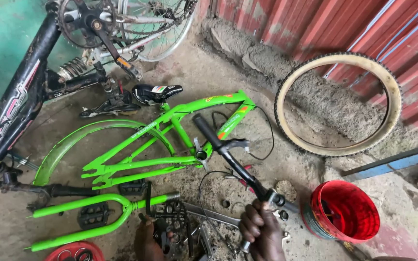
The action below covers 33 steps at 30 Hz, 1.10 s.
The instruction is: Repairing a bicycle by assembling the handlebars and fork onto the frame using tools like a wrench and hammer.
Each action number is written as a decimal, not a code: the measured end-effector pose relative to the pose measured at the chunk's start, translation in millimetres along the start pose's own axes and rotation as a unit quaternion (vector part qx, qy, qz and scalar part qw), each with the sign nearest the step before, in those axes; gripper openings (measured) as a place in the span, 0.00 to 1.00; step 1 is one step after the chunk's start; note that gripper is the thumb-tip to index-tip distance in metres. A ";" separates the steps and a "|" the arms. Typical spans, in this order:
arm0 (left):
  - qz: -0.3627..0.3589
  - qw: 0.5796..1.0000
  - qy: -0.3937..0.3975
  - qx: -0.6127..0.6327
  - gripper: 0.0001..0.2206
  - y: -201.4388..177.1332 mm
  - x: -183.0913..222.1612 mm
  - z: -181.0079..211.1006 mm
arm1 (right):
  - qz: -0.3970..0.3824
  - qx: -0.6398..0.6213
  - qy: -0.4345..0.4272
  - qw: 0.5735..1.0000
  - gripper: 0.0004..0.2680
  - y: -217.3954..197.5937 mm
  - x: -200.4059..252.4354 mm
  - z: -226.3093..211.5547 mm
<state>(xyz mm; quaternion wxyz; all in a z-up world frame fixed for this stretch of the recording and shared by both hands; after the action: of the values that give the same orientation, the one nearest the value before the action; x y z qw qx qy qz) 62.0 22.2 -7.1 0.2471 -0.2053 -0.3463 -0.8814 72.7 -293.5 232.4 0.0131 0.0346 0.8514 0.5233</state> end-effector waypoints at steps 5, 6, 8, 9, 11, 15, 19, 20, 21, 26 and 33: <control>-0.002 0.996 0.061 -0.069 0.20 84.5 77.5 78.6 | 0.060 0.230 0.045 0.970 0.07 -24.3 5.8 58.9; -0.018 0.995 0.057 -0.075 0.23 96.3 84.8 86.1 | 0.046 0.286 0.067 0.955 0.07 -27.1 9.1 71.6; -0.023 0.995 0.068 -0.066 0.24 101.8 79.0 86.9 | 0.042 0.332 0.082 0.939 0.08 -41.6 13.3 80.0; -0.034 0.995 0.078 -0.056 0.25 103.5 77.6 88.0 | 0.036 0.380 0.092 0.920 0.09 -49.0 17.3 84.8; -0.065 0.993 0.083 -0.054 0.26 92.5 69.3 76.5 | 0.020 0.431 0.084 0.898 0.10 -36.2 23.7 82.0; -0.140 0.988 0.068 -0.019 0.27 99.1 70.2 65.1 | -0.051 0.433 0.051 0.899 0.09 -40.5 18.5 79.8; -0.132 0.990 0.046 -0.018 0.28 103.7 75.7 60.5 | -0.039 0.437 0.068 0.896 0.09 -44.0 18.8 74.4; -0.134 0.990 0.044 -0.028 0.28 106.3 78.0 62.8 | -0.037 0.447 0.066 0.891 0.10 -42.3 19.2 73.0; -0.135 0.989 0.043 -0.037 0.28 109.3 80.5 65.0 | -0.035 0.457 0.064 0.887 0.10 -40.5 19.5 71.3; -0.128 0.989 0.060 -0.052 0.30 116.0 83.7 80.0 | -0.028 0.466 0.065 0.882 0.13 -48.5 18.8 68.9; -0.039 0.995 0.004 -0.094 0.30 81.3 82.2 60.7 | 0.025 0.636 0.076 0.768 0.19 -111.1 -14.8 42.0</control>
<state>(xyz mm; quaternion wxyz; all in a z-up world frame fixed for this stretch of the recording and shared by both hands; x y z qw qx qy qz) 55.3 -10.6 119.1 0.1937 -0.2107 -0.2684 -0.9198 84.9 -307.2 114.1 -0.0898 0.0168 0.9864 -0.1363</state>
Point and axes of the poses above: each hand's wrist, its own x-axis away from the middle knuckle, its own y-axis out of the palm, z = x × y, the point moved 7 cm from there along -x, towards the middle knuckle, and after that the axes turned 4 degrees about -y, right-handed, at the moved point
